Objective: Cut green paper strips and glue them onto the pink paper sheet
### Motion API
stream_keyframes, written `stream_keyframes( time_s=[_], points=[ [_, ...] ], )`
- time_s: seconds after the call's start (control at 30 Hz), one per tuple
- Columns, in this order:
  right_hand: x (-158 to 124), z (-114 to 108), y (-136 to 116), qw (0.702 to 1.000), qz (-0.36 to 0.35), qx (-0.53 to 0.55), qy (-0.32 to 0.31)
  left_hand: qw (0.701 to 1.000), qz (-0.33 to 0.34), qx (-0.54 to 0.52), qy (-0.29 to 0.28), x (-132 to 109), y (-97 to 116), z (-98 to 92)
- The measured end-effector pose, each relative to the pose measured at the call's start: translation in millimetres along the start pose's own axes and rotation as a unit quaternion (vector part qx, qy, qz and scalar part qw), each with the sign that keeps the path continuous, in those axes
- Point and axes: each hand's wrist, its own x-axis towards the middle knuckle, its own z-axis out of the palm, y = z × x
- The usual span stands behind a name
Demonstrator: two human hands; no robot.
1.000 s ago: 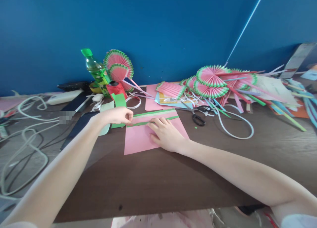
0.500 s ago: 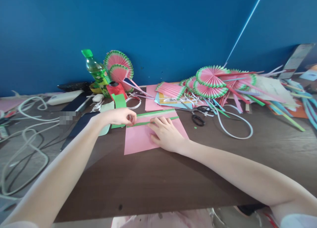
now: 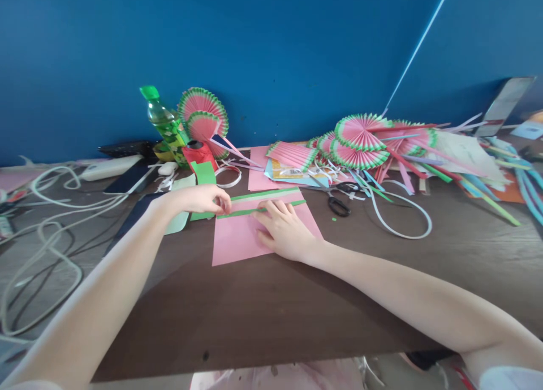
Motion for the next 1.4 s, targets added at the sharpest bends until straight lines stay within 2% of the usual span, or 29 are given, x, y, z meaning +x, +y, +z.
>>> stream_keyframes(
  time_s=[0.23, 0.53, 0.6, 0.7, 0.83, 0.93, 1.0, 1.13, 1.4],
  points=[
    [0, 2, 1, 1.0, -0.002, 0.005, 0.01, 1.0, 0.019, 0.0, -0.018, -3, -2, -4.4],
    [-1, 2, 2, 1.0, -0.009, 0.01, 0.013, 0.998, 0.043, -0.044, -0.009, -8, -8, -9.5],
    [-1, 2, 2, 1.0, -0.009, 0.015, 0.011, 0.997, 0.047, -0.057, 0.026, -7, -10, -9.8],
    [0, 0, 2, 1.0, -0.006, 0.021, 0.007, 0.991, 0.042, -0.069, 0.11, -4, -14, -8.3],
    [-1, 0, 2, 0.999, -0.006, 0.037, 0.01, 0.972, -0.027, -0.048, 0.229, 0, -15, -4.1],
    [-2, 0, 2, 0.998, -0.006, 0.056, 0.02, 0.953, -0.071, -0.033, 0.294, 3, -16, -0.2],
    [-2, 0, 3, 0.997, -0.005, 0.065, 0.029, 0.946, -0.077, -0.04, 0.313, 5, -18, 2.3],
    [-2, -1, 5, 0.993, -0.01, 0.096, 0.068, 0.944, -0.067, -0.063, 0.316, 6, -22, 3.2],
    [-5, -9, 10, 0.957, -0.021, 0.23, 0.174, 0.922, 0.028, -0.193, 0.336, -5, -14, -8.5]
  ],
)
